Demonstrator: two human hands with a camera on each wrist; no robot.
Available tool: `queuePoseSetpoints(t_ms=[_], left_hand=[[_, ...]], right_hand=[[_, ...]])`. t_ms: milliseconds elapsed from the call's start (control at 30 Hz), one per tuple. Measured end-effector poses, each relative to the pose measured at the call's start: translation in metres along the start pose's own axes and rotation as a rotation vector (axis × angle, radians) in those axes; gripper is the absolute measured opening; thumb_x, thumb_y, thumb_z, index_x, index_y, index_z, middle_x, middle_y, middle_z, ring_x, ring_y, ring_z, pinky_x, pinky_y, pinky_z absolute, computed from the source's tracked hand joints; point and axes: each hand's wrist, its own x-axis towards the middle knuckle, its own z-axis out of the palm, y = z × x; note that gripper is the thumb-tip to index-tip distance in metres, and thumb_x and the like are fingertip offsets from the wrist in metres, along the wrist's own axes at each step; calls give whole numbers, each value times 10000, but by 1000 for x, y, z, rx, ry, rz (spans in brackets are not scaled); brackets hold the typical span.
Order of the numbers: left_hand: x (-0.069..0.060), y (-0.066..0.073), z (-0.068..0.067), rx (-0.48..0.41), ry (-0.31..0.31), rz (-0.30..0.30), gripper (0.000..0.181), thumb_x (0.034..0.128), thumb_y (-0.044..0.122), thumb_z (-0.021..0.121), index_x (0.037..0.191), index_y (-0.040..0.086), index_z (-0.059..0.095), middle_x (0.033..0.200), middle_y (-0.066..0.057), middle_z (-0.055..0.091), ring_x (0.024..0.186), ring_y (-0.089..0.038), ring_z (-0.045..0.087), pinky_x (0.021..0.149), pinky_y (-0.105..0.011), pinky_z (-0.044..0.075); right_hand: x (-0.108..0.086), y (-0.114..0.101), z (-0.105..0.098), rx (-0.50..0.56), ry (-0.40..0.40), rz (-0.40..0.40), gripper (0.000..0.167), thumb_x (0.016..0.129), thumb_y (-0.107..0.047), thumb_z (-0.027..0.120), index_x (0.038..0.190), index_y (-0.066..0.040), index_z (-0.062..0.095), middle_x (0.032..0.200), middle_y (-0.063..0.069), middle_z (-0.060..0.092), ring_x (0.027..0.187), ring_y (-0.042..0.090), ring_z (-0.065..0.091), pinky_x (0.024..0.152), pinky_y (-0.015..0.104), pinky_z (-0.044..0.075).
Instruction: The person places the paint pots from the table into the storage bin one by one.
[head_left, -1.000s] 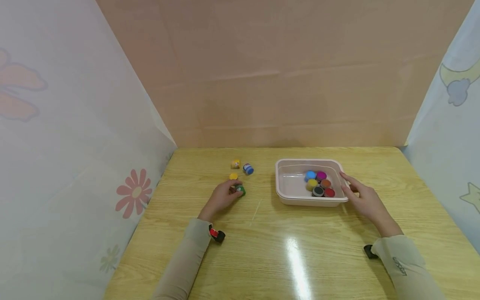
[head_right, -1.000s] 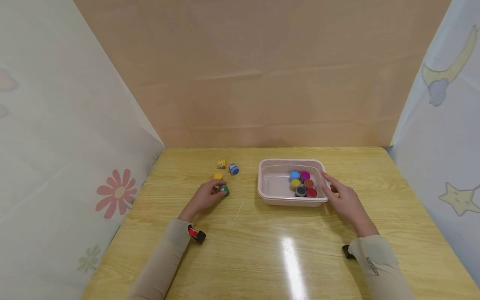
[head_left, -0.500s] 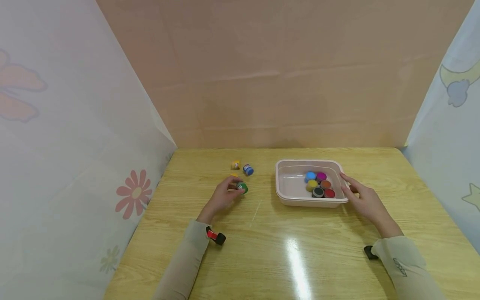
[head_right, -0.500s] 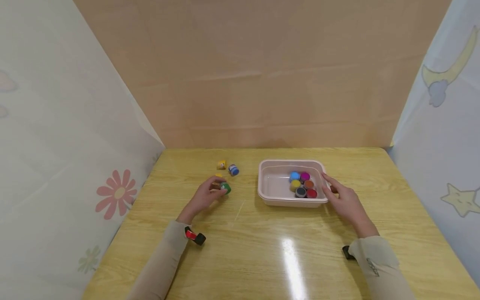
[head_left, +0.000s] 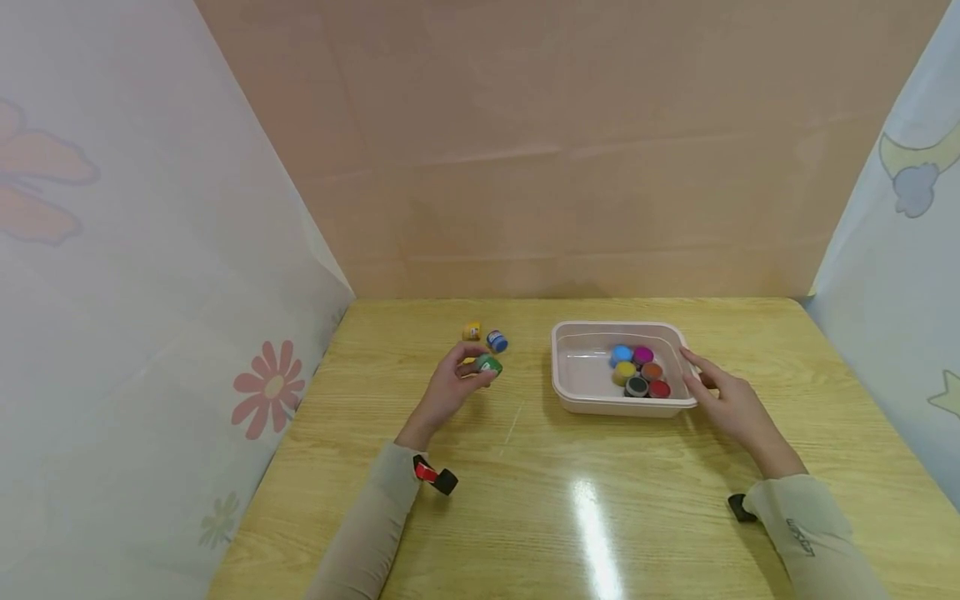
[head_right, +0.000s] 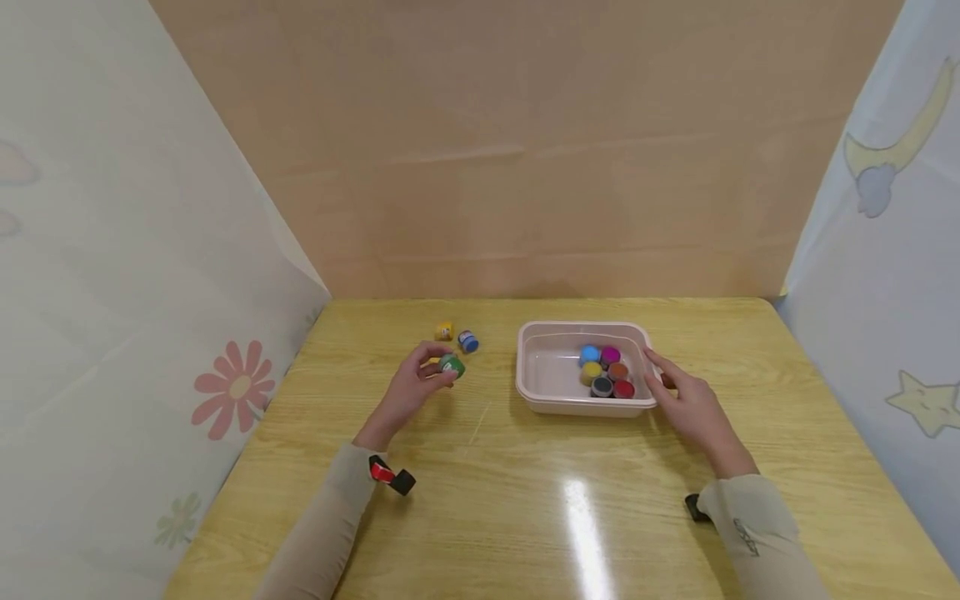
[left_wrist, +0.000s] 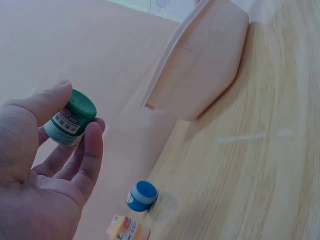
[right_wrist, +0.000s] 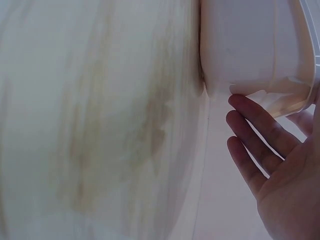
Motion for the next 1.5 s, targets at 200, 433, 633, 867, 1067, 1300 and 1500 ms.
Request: queuePoseSetpoints(t_ms=[200, 433, 633, 867, 1067, 1300, 1500], left_hand=[[2, 2, 3, -18, 17, 37, 511, 947, 92, 759, 1370, -51, 511, 1311, -122, 548, 1065, -197, 625, 860, -275, 594], [4, 8, 11, -9, 25, 104, 411, 935, 89, 771, 1319, 65, 627, 1370, -117, 576, 1161, -214, 608, 940, -274, 574], [13, 14, 21, 40, 11, 131, 376, 970, 112, 731, 1332, 60, 646, 1389, -123, 608, 1153, -188, 620, 934, -263, 577], [24, 20, 34, 64, -28, 152, 328, 990, 143, 711, 1310, 77, 679, 1243, -92, 619, 1107, -182, 634, 933, -286, 589], [34, 22, 45, 95, -74, 173, 327, 985, 143, 720, 1303, 83, 673, 1220, -92, 607, 1119, -263, 624, 970, -316, 580], [45, 21, 63, 209, -78, 204, 371, 972, 150, 740, 1325, 84, 646, 1191, -86, 691, 1052, -200, 667, 959, -372, 578], [58, 21, 80, 279, -92, 174, 398, 964, 163, 753, 1337, 89, 640, 1163, -53, 719, 1010, -139, 670, 943, -371, 580]], right_hand=[[0, 0, 0, 1, 4, -2, 571, 1108, -365, 462, 1609, -108, 364, 1298, 425, 592, 1184, 593, 578, 958, 768, 427], [1, 0, -2, 3, 7, -2, 571, 1107, -366, 466, 1610, -117, 364, 1294, 427, 593, 1188, 595, 574, 954, 768, 426], [2, -1, -3, -1, 3, 3, 574, 1108, -367, 462, 1613, -115, 356, 1309, 430, 581, 1194, 596, 570, 961, 770, 424], [2, -2, -4, -3, 0, 5, 574, 1110, -361, 461, 1614, -109, 351, 1323, 430, 572, 1191, 589, 573, 961, 766, 431], [1, -3, -5, -2, 7, -5, 570, 1110, -352, 459, 1608, -94, 360, 1279, 411, 604, 1153, 554, 589, 926, 733, 455], [0, -1, -1, 6, -7, -4, 574, 1110, -366, 454, 1607, -94, 361, 1315, 418, 585, 1191, 569, 577, 957, 746, 440], [0, -1, -1, 4, -12, 5, 580, 1111, -377, 448, 1611, -100, 355, 1311, 415, 590, 1194, 571, 575, 955, 746, 442]])
